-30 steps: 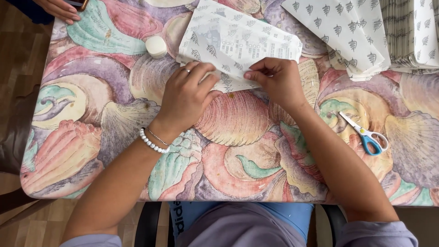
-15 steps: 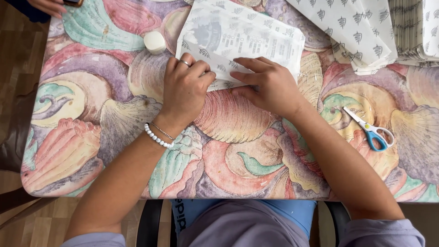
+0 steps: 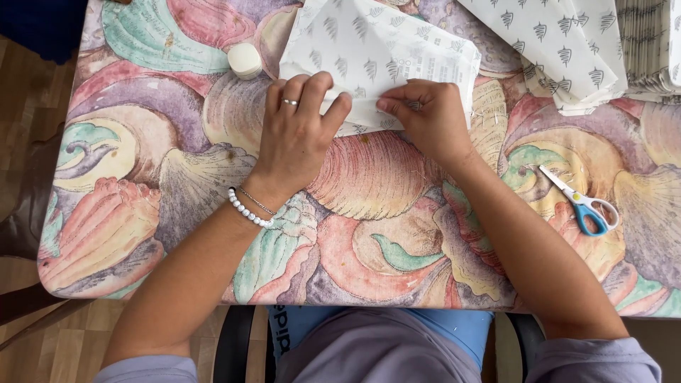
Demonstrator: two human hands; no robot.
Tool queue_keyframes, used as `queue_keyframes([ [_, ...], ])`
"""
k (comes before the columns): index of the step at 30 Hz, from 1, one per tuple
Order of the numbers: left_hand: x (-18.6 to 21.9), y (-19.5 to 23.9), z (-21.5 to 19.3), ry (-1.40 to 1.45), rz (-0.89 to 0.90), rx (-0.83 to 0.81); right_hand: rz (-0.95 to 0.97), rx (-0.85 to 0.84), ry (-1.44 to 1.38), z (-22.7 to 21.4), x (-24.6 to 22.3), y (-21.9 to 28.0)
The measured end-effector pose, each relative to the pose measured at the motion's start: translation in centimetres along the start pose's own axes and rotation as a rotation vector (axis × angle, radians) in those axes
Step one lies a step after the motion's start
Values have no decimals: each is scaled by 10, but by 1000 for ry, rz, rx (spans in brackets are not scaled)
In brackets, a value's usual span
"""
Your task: Folding printed paper sheets into triangular pouches or bags on a table.
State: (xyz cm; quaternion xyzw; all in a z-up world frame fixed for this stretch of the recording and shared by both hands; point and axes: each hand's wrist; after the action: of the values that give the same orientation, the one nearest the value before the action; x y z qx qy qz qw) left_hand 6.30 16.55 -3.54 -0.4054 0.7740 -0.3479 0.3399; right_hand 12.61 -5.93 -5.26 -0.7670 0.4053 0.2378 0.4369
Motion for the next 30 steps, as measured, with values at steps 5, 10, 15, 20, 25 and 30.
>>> queue_keyframes([
  [5, 5, -2, -14, 6, -94, -411, 172, 79, -73, -5, -1, -3],
  [10, 0, 5, -8, 98, -23, -392, 210, 119, -106, -7, 8, -1],
  [15, 1, 10, -2, 87, 11, -279, 130, 52, -88, -5, 5, 2],
  [20, -3, 10, 3, 147, -84, -185, 22, -8, -64, -5, -6, 3],
  [25, -4, 11, 4, 167, -118, -144, -52, -78, -43, -5, -5, 3],
  [30, -5, 10, 2, 177, -143, -123, -93, -86, 19, -5, -6, 3],
])
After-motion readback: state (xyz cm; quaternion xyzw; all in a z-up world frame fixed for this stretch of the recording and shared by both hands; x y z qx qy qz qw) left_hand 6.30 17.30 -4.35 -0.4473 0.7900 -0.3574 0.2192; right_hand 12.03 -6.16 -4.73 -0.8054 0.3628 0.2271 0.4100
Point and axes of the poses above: each hand's wrist, its own y-axis away from the middle knuckle, its own z-axis out of the palm, x = y × z, and after that the axes turned 7 degrees about x, right-handed
